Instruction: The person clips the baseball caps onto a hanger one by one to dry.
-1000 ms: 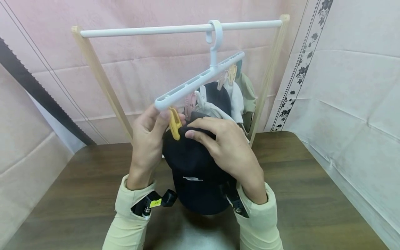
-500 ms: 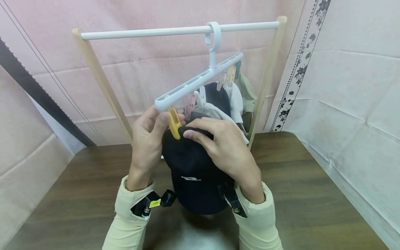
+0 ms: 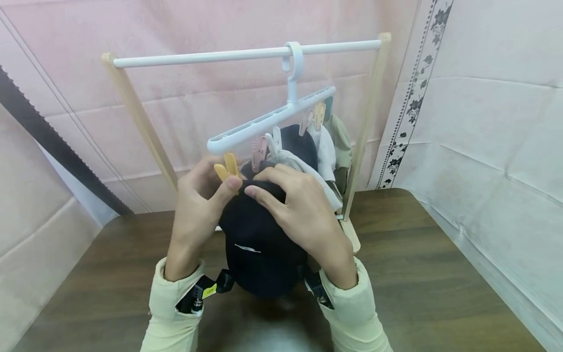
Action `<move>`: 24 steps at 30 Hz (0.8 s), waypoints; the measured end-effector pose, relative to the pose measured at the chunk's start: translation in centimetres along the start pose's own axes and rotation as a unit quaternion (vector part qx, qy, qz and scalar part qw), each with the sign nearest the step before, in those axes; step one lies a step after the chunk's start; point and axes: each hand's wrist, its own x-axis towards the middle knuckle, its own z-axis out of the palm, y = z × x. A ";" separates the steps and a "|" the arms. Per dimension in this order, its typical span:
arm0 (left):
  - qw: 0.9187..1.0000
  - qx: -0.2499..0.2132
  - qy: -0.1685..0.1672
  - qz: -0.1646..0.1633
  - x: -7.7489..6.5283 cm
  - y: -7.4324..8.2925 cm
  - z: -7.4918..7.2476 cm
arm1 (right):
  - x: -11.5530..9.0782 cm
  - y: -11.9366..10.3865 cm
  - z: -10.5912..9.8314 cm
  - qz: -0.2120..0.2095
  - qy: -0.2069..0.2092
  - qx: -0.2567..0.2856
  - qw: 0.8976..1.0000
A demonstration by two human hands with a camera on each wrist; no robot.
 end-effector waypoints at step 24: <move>0.990 0.082 0.116 -0.021 0.9 -1.7 -4.9 | 0.4 6.7 -2.0 0.252 0.095 -0.082 0.960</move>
